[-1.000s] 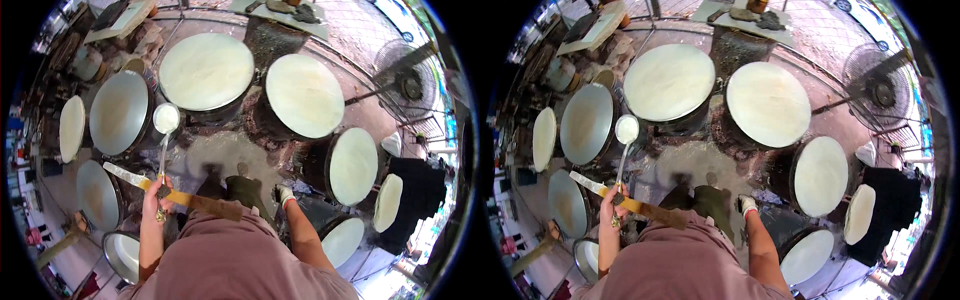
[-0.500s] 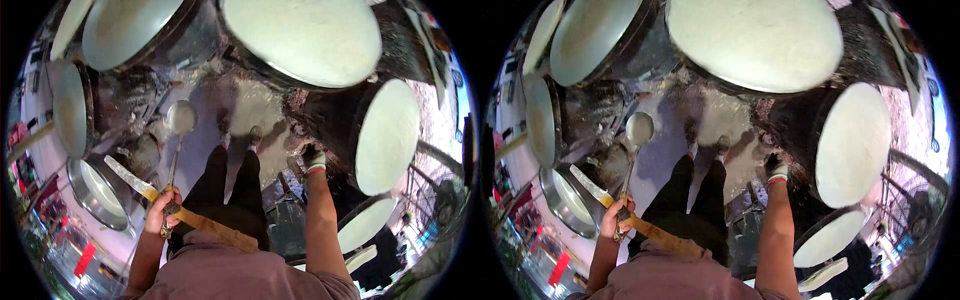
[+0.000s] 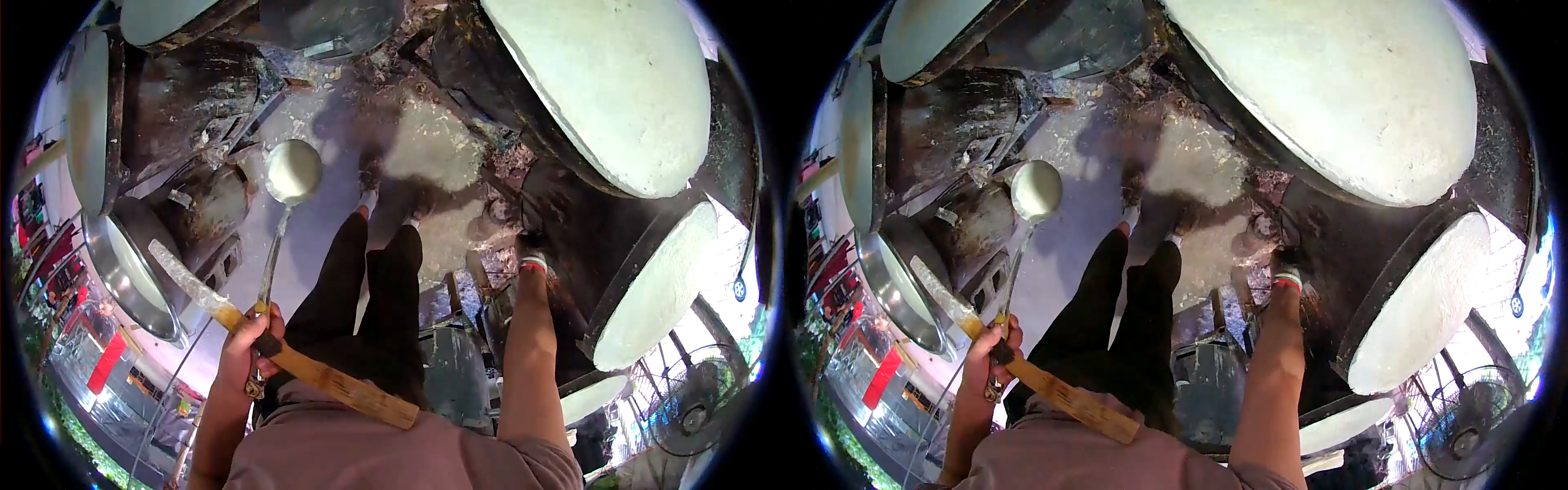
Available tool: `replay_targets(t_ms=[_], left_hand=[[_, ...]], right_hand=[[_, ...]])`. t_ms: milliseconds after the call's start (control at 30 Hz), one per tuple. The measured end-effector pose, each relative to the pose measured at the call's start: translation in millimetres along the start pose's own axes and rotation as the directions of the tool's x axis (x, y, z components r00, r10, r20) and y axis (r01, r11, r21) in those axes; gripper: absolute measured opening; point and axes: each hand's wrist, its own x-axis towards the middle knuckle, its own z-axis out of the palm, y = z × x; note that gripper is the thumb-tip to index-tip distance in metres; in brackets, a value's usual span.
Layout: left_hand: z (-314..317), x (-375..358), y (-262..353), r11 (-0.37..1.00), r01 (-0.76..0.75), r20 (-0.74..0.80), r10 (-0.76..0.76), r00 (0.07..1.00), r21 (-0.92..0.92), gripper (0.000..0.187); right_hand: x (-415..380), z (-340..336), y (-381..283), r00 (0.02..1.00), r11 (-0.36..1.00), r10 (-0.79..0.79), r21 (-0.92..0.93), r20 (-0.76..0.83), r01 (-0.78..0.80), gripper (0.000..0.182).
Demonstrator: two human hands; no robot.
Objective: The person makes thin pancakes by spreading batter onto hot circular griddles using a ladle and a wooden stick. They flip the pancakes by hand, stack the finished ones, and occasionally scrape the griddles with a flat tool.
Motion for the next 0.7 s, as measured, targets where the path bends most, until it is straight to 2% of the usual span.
replay_targets(t_ms=[433,533,600,667,700], left_hand=[[7.6,-3.8,6.4,1.0,0.021,0.009,-0.021,1.0,-0.008,0.024],[13.9,-7.5,8.3,1.0,-0.017,0.01,0.017,1.0,0.014,0.024],[13.1,-9.6,7.3,0.999,-0.043,0.014,0.043,0.999,0.005,0.024],[10.6,-10.3,5.7,0.998,-0.059,0.038,0.058,0.998,0.009,0.023],[6.5,-11.0,4.8,0.998,-0.061,0.059,0.059,0.997,0.016,0.022]], right_hand=[[-0.2,-10.1,-0.2,0.994,0.999,-0.016,0.048,0.11,0.011,0.025],[1.3,-12.7,0.8,0.988,0.997,-0.052,0.057,0.149,0.044,0.024],[-0.7,-13.9,2.4,0.974,0.993,-0.121,0.036,0.19,0.116,0.024],[-21.1,6.2,8.4,0.925,0.944,-0.293,-0.084,0.24,0.32,0.032],[-30.7,6.4,13.9,0.903,0.89,-0.383,-0.183,0.196,0.417,0.031]])
